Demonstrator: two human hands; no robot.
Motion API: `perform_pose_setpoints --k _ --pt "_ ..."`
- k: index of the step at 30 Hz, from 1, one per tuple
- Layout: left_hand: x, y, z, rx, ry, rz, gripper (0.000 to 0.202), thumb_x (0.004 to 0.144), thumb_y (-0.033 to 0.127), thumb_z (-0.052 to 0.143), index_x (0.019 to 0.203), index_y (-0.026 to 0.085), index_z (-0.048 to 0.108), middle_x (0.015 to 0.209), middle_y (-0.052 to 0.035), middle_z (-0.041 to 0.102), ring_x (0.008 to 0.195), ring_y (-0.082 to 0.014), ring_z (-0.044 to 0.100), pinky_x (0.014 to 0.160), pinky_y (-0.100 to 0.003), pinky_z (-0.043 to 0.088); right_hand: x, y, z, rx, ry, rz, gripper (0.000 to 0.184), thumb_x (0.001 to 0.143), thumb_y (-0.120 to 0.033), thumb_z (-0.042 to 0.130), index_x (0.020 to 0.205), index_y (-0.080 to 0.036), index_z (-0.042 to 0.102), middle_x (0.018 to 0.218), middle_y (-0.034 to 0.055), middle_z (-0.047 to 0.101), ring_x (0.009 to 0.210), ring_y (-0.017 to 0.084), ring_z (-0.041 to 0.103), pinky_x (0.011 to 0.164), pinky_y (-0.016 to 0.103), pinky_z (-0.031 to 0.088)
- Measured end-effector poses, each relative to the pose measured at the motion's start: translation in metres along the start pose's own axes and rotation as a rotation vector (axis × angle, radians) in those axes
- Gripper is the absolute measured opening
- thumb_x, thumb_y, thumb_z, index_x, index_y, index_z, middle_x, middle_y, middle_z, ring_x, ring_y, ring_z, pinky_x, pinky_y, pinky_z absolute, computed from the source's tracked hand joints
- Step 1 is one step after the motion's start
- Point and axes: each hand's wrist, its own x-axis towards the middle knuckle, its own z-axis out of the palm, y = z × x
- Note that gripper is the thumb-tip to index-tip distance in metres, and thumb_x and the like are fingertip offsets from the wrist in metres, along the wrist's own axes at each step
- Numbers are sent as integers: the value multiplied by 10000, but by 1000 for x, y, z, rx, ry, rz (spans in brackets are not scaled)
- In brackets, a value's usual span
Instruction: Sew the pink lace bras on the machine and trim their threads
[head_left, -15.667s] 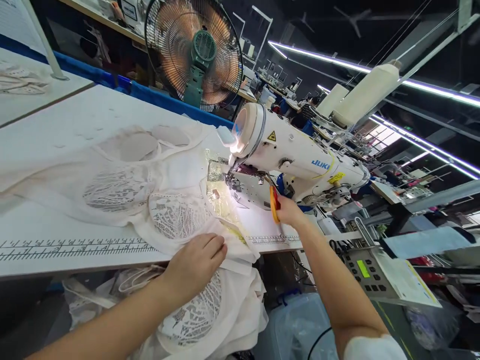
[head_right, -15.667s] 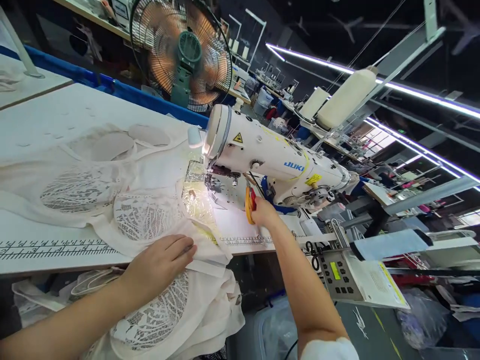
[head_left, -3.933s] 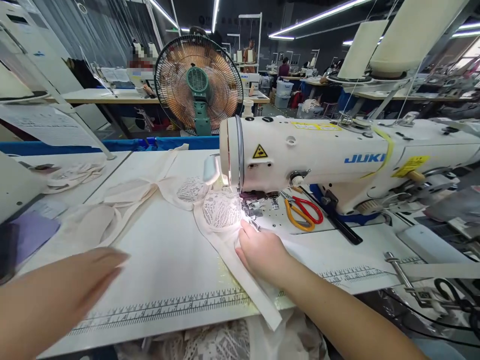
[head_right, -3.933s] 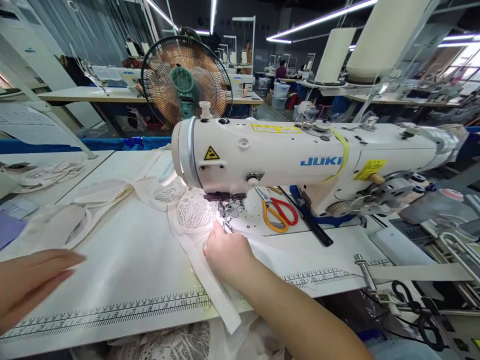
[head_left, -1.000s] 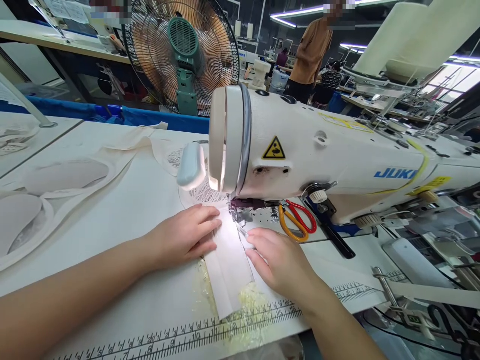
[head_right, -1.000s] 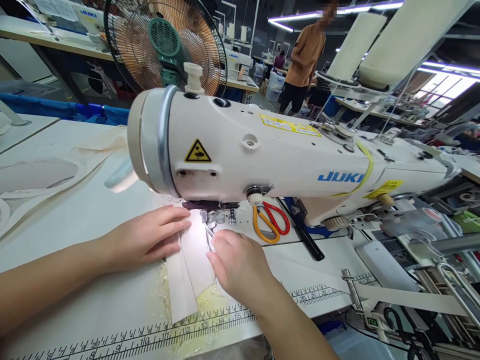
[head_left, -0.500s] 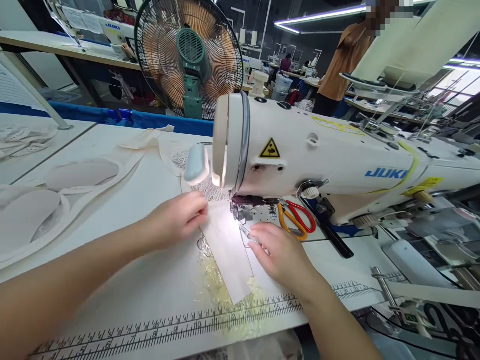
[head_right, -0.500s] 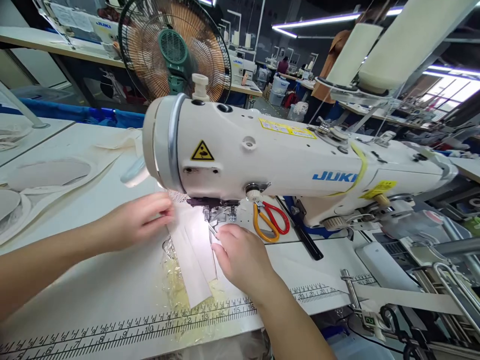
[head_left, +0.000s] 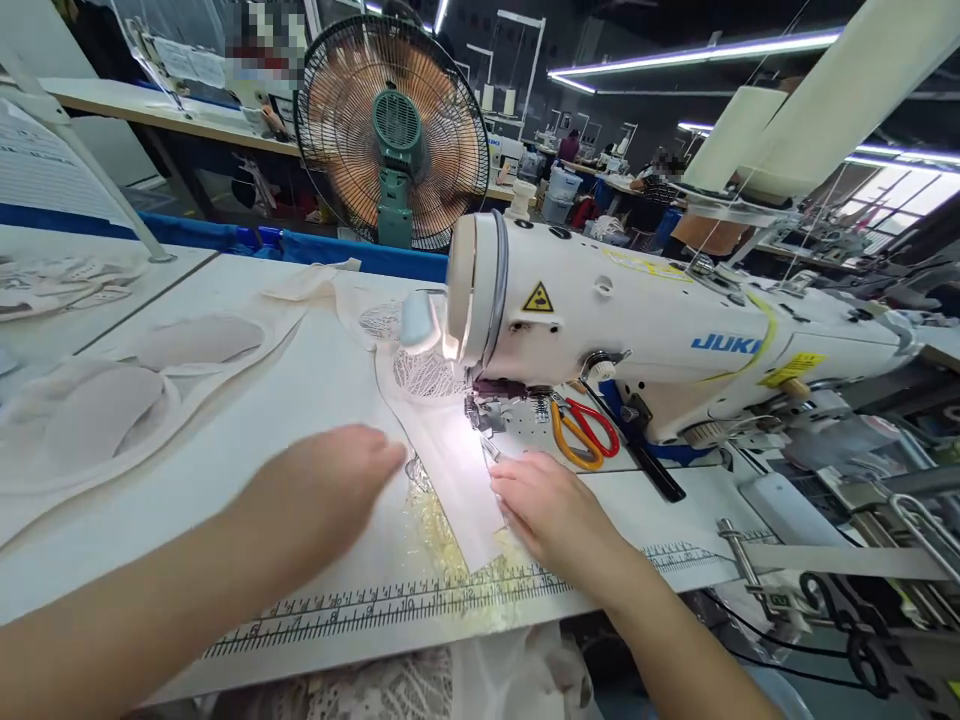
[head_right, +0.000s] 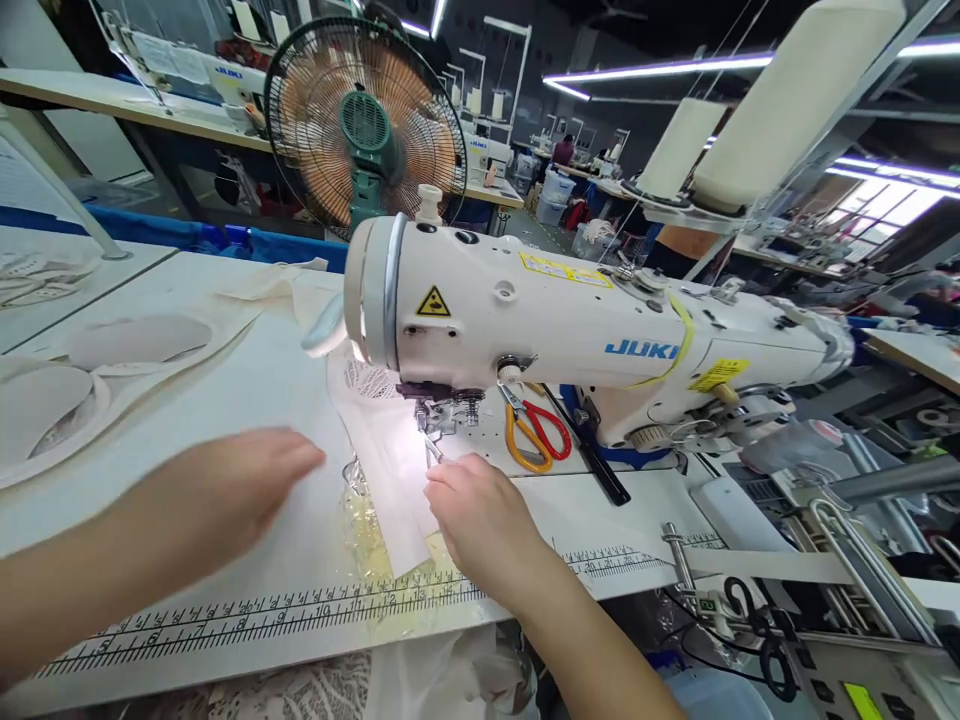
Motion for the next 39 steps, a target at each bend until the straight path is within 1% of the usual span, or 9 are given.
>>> perform_pose_setpoints --k 4,6,10,14,18,22,25,29,39 --pt "18 52 33 -100 -70 421 208 746 32 408 654 179 522 749 -49 554 607 -170 497 501 -287 361 -14 -3 7 5 -45 -73 217 886 -106 455 1025 -149 616 1122 65 643 1054 230 525 921 387 455" --pt "20 61 42 -85 -57 508 163 799 100 455 692 175 552 729 -50 551 639 -189 499 533 -311 388 -23 -5 12 14 -58 -88 230 892 -118 447 1062 -147 600 1128 73 637 1073 229 514 909 383 463" --pt "15 55 45 -63 -46 529 90 792 217 579 711 179 570 738 -40 557 661 -197 504 547 -328 397 -37 -11 18 30 -33 -106 273 895 -114 432 1125 -149 574 1146 92 635 1061 218 523 879 385 485" --pt "7 45 40 -114 -58 537 48 741 187 617 714 178 578 816 -42 610 653 -175 531 556 -305 399 -42 -17 19 50 13 -101 303 903 -114 416 1165 -153 563 1195 93 619 1070 225 520 895 396 483" --pt "2 43 40 -114 -13 550 178 822 183 517 962 155 624 1067 -77 657 752 -194 585 630 -326 426 -42 -18 17 53 2 -92 272 912 -129 425 1135 -137 581 1189 75 626 1059 232 528 908 387 474" --pt "-3 40 49 -108 50 598 304 923 182 378 1126 178 603 1230 -60 620 1021 -235 576 934 -413 392 -43 -19 14 50 -27 -83 262 916 -138 421 1120 -142 585 1180 72 633 1060 214 533 915 376 472" --pt "-5 35 58 -186 -4 633 374 928 193 345 1248 158 535 1361 -78 510 1287 -252 403 1103 -431 252 -46 -21 13 45 -36 -83 267 905 -135 435 1127 -136 583 1180 70 635 1057 210 535 914 364 474" --pt "-5 29 63 -274 -96 620 426 917 208 350 1327 168 460 1401 -65 461 1300 -231 401 1105 -389 293 -47 -22 13 50 -7 -101 268 888 -126 448 1117 -115 587 1155 80 645 1037 214 549 894 358 485" --pt "1 26 53 -237 -66 664 405 946 331 364 1287 165 506 1334 -65 541 1218 -255 498 1070 -398 325 -45 -19 16 88 86 -98 240 882 -120 446 1075 -122 589 1073 110 656 946 209 584 824 357 516"
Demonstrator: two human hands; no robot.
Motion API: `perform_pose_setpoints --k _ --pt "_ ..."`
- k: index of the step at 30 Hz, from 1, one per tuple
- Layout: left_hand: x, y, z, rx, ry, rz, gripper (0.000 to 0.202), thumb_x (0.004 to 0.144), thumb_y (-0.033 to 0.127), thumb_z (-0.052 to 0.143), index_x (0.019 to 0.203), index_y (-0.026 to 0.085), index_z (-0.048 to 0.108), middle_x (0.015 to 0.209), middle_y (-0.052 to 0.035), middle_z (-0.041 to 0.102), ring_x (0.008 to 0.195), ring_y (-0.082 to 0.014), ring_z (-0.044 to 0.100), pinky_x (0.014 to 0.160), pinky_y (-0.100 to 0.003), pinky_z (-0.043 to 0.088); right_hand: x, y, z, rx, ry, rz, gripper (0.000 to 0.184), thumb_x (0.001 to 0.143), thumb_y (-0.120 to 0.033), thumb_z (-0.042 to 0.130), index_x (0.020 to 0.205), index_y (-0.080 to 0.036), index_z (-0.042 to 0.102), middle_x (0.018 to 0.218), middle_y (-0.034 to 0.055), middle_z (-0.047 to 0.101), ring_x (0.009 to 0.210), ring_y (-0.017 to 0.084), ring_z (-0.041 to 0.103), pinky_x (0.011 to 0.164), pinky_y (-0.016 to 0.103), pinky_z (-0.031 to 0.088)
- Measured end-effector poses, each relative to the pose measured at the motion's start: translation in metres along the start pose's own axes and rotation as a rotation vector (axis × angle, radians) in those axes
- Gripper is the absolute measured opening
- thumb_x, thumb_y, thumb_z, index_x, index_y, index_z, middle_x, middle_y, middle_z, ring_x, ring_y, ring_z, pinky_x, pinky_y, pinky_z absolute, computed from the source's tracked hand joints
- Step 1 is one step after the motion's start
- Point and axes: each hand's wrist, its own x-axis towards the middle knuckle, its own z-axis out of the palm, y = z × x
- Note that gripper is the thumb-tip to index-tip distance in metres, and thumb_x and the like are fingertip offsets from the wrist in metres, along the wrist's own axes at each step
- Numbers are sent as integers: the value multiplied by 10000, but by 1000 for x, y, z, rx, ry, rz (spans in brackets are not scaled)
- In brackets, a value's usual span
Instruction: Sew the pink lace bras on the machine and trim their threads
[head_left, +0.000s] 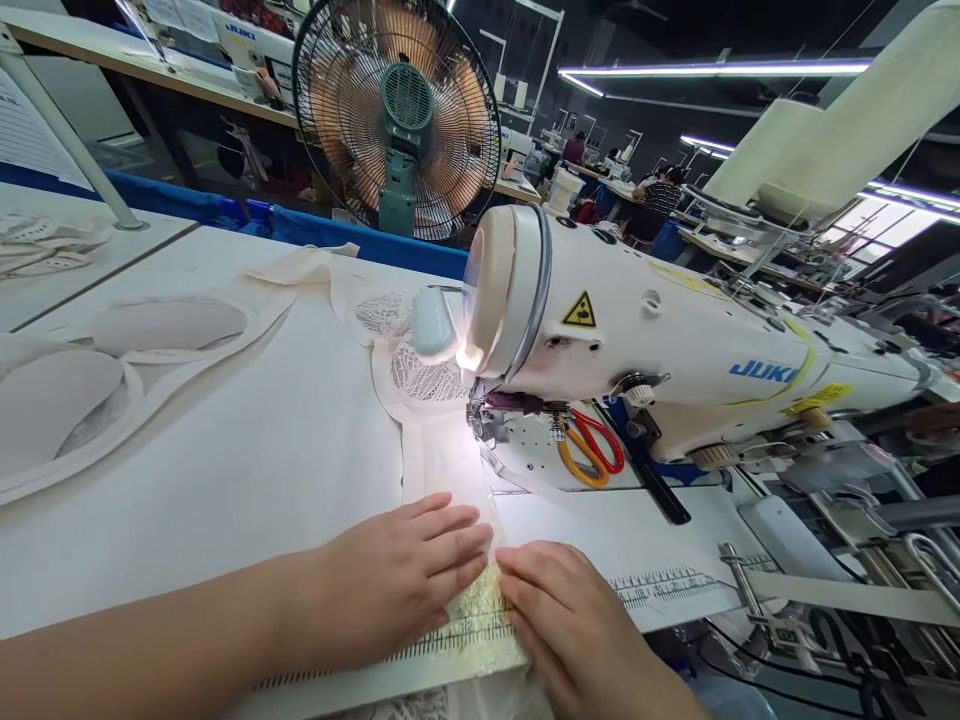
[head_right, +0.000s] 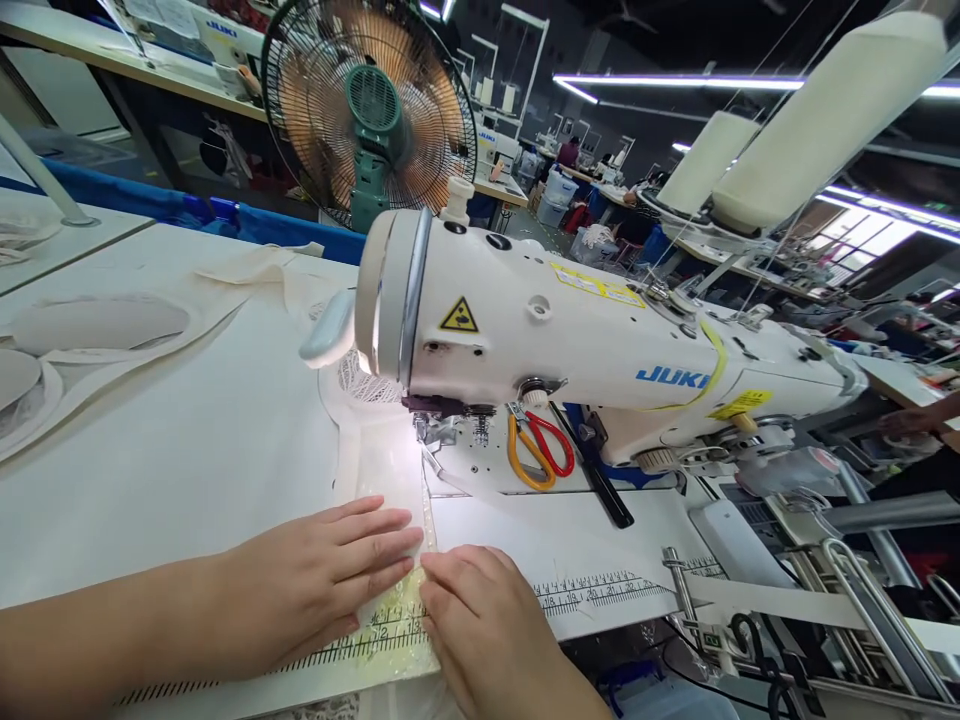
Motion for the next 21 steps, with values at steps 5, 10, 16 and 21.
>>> perform_pose_setpoints --k 5,10,16,21 --pt "-2 -8 1 4 51 43 393 936 337 401 1281 180 510 1318 -41 560 1212 -239 499 1088 -372 279 1 3 0 -19 14 27 231 888 -119 426 1051 -130 589 1061 122 652 951 215 586 821 367 519" --pt "-3 -19 2 -19 28 38 383 935 319 407 1281 193 510 1344 -40 534 1242 -236 472 1122 -374 215 0 5 -1 -38 1 70 233 889 -124 424 1056 -140 585 1069 123 646 956 221 584 818 377 519" --pt "-1 -34 0 -51 -12 68 394 937 270 368 1305 190 486 1373 -62 500 1269 -247 443 1124 -410 209 -1 7 1 -20 -4 108 224 893 -130 439 1064 -136 583 1077 115 643 964 226 565 828 385 513" --pt "1 -46 -2 -34 -37 75 403 958 263 299 1317 192 468 1393 -54 476 1290 -241 412 1133 -416 159 1 9 2 -6 -12 129 205 897 -139 445 1049 -137 583 1092 104 635 964 223 554 832 382 502"
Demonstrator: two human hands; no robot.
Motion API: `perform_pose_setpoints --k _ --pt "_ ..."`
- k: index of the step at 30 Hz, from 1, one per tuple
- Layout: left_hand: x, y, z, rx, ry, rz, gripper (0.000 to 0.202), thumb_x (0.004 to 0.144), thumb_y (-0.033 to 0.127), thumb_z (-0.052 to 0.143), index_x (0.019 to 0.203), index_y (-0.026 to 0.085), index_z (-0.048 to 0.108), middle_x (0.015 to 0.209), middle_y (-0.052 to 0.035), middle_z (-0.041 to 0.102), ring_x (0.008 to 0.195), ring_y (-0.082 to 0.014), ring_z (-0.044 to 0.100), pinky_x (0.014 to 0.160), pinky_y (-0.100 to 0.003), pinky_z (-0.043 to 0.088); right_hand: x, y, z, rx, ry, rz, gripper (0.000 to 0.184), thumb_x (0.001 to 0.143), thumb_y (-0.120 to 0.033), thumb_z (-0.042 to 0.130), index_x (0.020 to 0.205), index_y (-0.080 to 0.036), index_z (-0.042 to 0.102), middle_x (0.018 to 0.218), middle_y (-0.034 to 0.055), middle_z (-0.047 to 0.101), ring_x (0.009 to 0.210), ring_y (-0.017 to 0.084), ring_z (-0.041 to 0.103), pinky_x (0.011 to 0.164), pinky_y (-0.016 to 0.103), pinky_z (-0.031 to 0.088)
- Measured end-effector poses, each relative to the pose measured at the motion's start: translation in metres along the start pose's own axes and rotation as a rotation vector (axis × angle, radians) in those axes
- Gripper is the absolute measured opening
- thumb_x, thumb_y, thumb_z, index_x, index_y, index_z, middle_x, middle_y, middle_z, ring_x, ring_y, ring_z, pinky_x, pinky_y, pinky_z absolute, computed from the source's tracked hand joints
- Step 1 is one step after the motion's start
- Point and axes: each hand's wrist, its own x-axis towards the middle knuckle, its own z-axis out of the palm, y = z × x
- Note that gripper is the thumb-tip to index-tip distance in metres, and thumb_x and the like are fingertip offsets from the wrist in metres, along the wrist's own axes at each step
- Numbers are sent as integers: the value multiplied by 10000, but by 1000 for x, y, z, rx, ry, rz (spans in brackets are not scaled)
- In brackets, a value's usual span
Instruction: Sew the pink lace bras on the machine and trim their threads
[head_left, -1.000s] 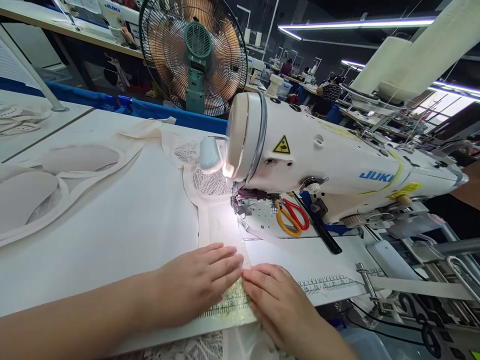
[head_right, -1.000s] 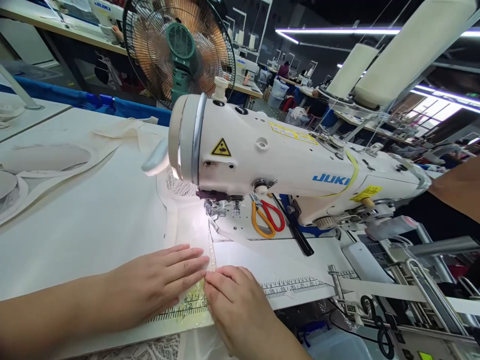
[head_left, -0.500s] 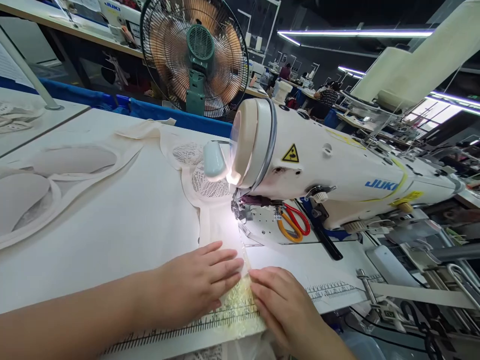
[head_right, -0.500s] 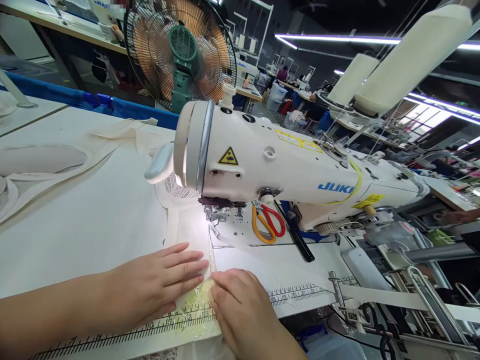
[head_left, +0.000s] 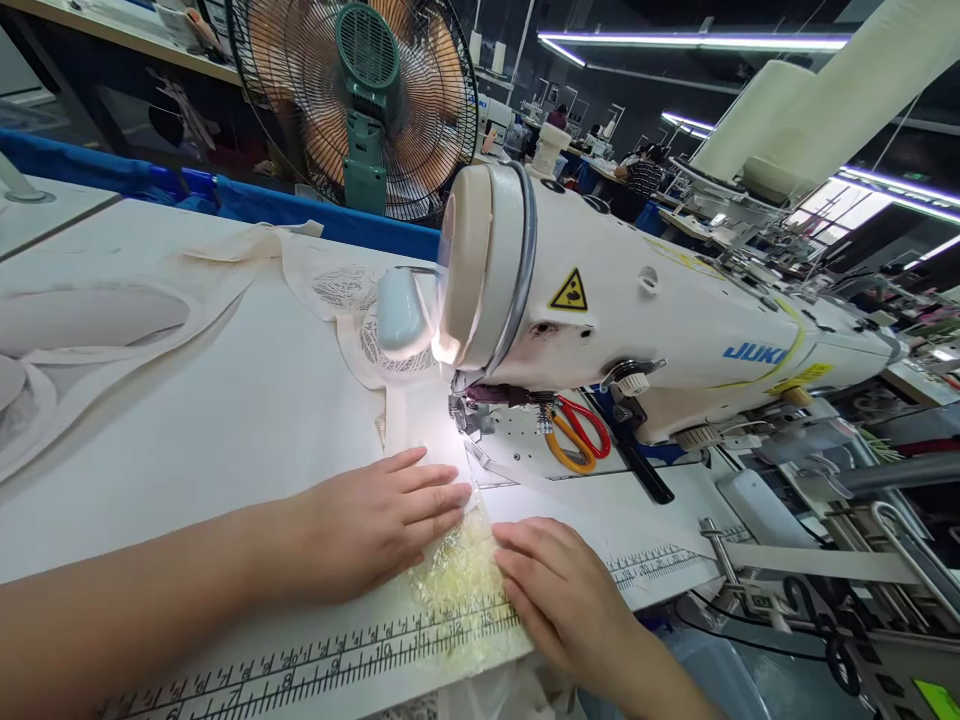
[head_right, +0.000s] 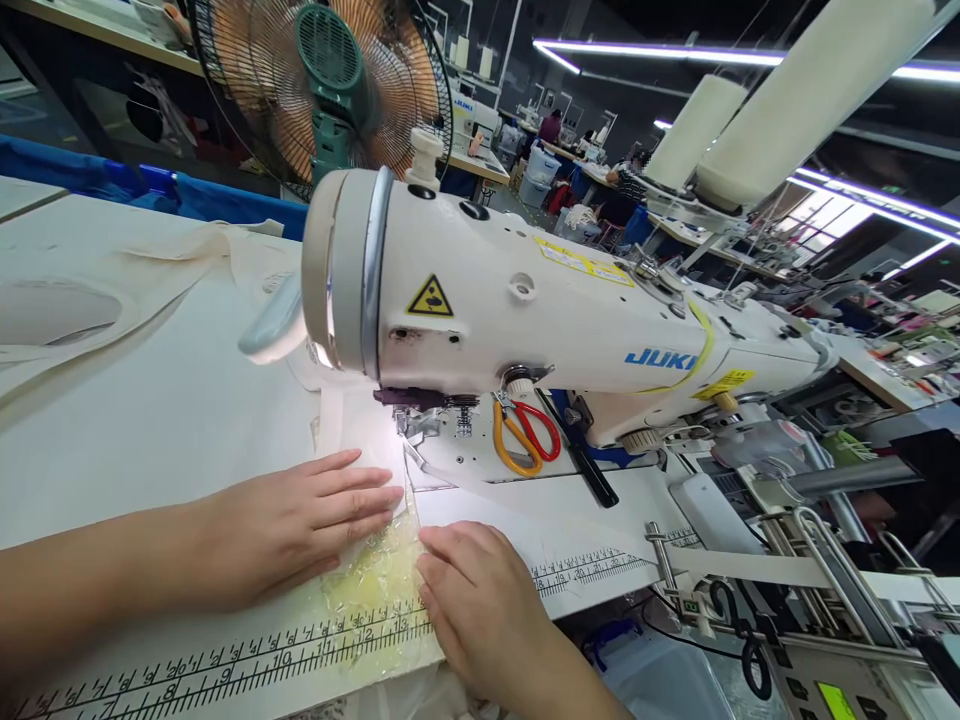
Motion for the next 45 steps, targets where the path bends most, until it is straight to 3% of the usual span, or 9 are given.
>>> perform_pose_setpoints --k 6,9,13,17,20,28,33,40,45 --pt "-1 -18 0 14 3 7 413 957 262 284 1331 218 454 1401 -42 467 1288 -226 412 1131 -405 133 8 1 0 -22 -24 24 196 901 -144 423 1022 -157 577 1068 93 635 928 213 563 801 353 486" --pt "1 -26 -5 31 -17 7 417 960 258 267 1328 219 460 1403 -36 462 1281 -224 423 1126 -395 136 20 4 -1 -88 -61 46 202 901 -151 407 1001 -155 582 931 85 644 824 201 576 710 324 479" --pt "4 -34 -10 51 -38 13 426 957 248 252 1307 203 491 1386 -52 479 1273 -230 437 1117 -408 171 42 8 -3 -284 -214 92 268 891 -224 450 1115 -157 583 731 48 623 657 206 583 549 302 420" --pt "4 -38 -14 65 -52 37 426 948 236 276 1316 188 484 1394 -58 464 1278 -241 434 1122 -421 175 65 8 -5 -395 -404 186 429 885 -356 497 1281 -195 500 741 47 660 635 214 621 450 270 317" --pt "5 -39 -18 66 -90 18 419 935 213 318 1322 195 477 1400 -54 451 1285 -233 426 1129 -411 185 76 5 -7 -416 -468 208 448 885 -405 495 1282 -197 496 713 48 665 628 215 635 422 261 257" --pt "5 -41 -16 50 -60 37 452 876 163 380 1315 200 481 1404 -69 453 1264 -246 449 1122 -430 212 79 -2 -13 -411 -473 206 438 886 -433 495 1255 -198 513 764 52 682 642 207 640 436 258 289" --pt "4 -40 -15 92 -15 39 431 884 155 343 1282 187 506 1311 -132 553 1205 -245 493 1074 -443 280 82 -1 -11 -433 -527 238 395 895 -430 491 1214 -204 544 761 54 684 636 213 641 432 261 272" --pt "5 -39 -22 101 -24 31 394 936 304 337 1264 187 521 1277 -119 580 1180 -274 501 1023 -434 338 87 -3 -11 -404 -599 274 433 893 -444 494 1240 -187 511 752 42 689 641 228 651 423 266 264" --pt "4 -44 -20 98 8 14 381 935 298 342 1262 207 516 1298 -98 566 1203 -258 487 1061 -427 295 92 -2 -9 -434 -591 266 512 883 -474 498 1272 -142 488 667 50 684 546 225 630 403 275 307"
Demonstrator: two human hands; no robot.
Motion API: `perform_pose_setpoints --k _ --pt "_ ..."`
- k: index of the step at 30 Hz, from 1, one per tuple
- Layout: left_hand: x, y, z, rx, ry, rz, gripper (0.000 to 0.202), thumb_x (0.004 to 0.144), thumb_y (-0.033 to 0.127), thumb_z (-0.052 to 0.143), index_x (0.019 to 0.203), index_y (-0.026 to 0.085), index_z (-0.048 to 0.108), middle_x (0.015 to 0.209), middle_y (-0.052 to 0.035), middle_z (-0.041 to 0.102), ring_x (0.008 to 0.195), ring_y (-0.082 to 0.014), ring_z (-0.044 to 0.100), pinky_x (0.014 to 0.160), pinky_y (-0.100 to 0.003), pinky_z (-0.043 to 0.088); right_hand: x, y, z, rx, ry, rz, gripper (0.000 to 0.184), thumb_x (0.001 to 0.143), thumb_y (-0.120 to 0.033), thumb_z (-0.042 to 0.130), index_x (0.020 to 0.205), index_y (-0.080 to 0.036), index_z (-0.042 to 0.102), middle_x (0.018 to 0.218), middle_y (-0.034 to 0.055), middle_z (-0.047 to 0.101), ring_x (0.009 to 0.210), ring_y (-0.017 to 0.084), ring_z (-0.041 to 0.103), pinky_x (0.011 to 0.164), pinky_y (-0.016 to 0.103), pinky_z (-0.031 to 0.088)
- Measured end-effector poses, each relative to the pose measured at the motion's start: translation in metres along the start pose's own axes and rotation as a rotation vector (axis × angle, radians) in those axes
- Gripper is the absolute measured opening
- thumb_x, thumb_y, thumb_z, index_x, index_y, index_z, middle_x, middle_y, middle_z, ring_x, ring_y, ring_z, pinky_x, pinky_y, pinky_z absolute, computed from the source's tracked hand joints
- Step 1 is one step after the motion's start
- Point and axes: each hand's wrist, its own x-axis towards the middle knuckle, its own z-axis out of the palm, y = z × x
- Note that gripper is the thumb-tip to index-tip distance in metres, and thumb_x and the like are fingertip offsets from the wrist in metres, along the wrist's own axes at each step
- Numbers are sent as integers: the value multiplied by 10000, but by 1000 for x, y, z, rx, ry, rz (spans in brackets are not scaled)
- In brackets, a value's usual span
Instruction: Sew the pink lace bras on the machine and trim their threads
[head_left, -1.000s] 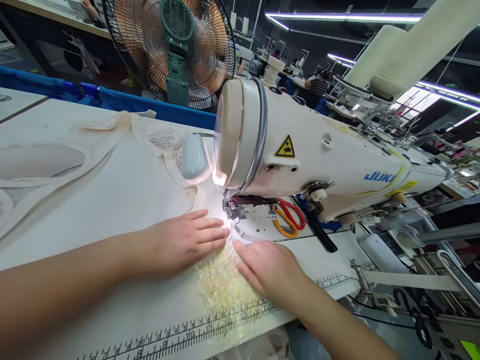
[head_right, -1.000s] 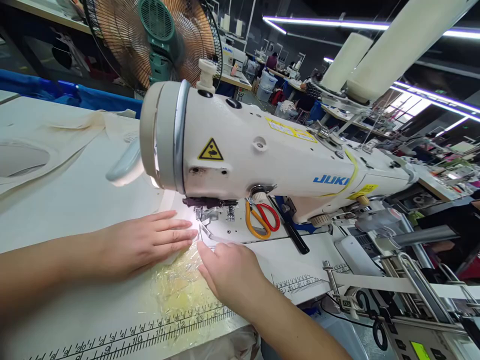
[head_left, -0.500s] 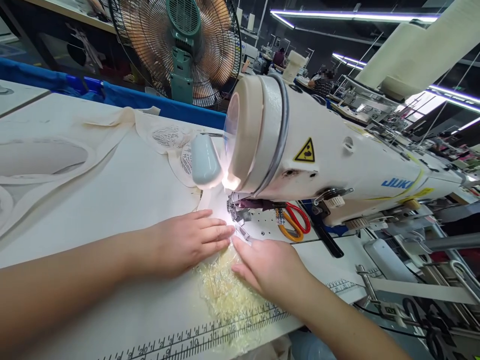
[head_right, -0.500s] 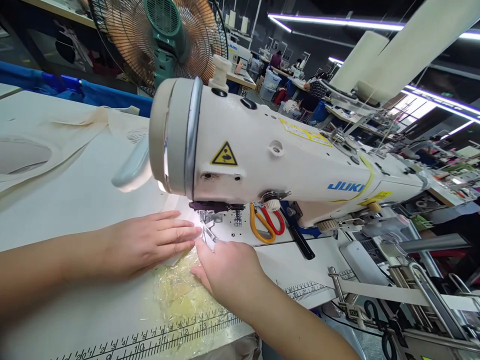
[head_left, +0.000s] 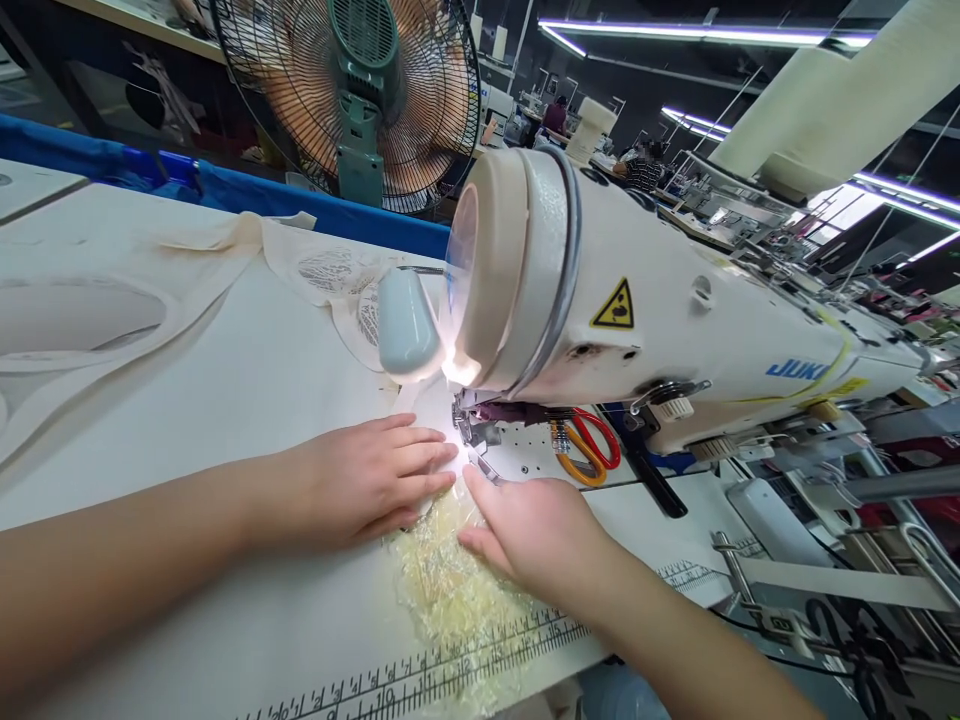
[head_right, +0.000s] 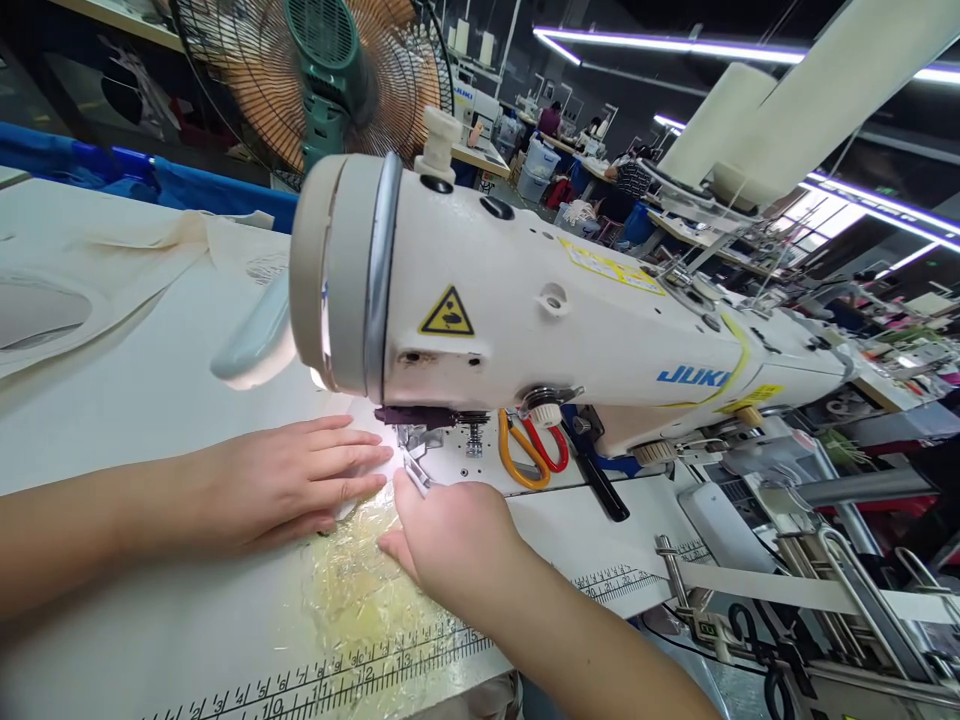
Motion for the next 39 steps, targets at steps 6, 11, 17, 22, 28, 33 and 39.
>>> perform_pose_setpoints --k 6,11,17,22,28,33,39 --pt "0 -10 1 22 16 -8 372 938 286 338 1259 205 509 1284 -115 568 1190 -249 501 1063 -442 292 9 -2 -2 -41 -29 45 604 881 -516 466 1355 -143 431 617 63 672 530 247 627 411 282 352" --pt "2 -21 0 39 45 -12 367 932 292 344 1236 219 536 1241 -104 595 1161 -245 506 1022 -418 340 17 -9 -6 -14 -87 103 657 863 -532 487 1358 -105 428 552 59 637 481 247 598 405 294 372" --pt "4 -31 0 75 75 -3 397 936 299 307 1207 177 570 1193 -134 622 1128 -263 526 924 -391 411 3 -3 -7 35 -37 71 556 863 -495 513 1309 -165 476 665 59 678 576 242 630 433 274 342" --pt "3 -38 1 85 23 -84 383 927 295 343 1220 198 570 1240 -121 603 1105 -251 545 990 -406 368 -24 41 -4 108 163 130 241 895 -331 479 737 -196 599 682 33 637 597 185 598 495 263 356" --pt "3 -44 2 84 50 -150 372 906 307 365 1175 208 602 1184 -110 621 1139 -259 514 1003 -419 360 -11 93 20 -25 251 385 140 801 -116 510 910 -152 589 898 125 639 795 260 608 660 330 432" --pt "4 -40 -3 107 32 -286 330 891 274 442 1168 252 619 1135 -111 636 1134 -289 513 1030 -525 294 1 97 24 -71 206 450 163 765 -42 480 839 -136 591 800 118 629 755 250 611 641 311 423" --pt "0 -42 3 10 58 -371 297 882 246 493 1141 233 637 1308 -166 530 1257 -361 411 996 -582 322 2 95 14 -82 113 436 127 752 -71 502 760 -154 599 768 100 652 744 237 626 631 297 437"
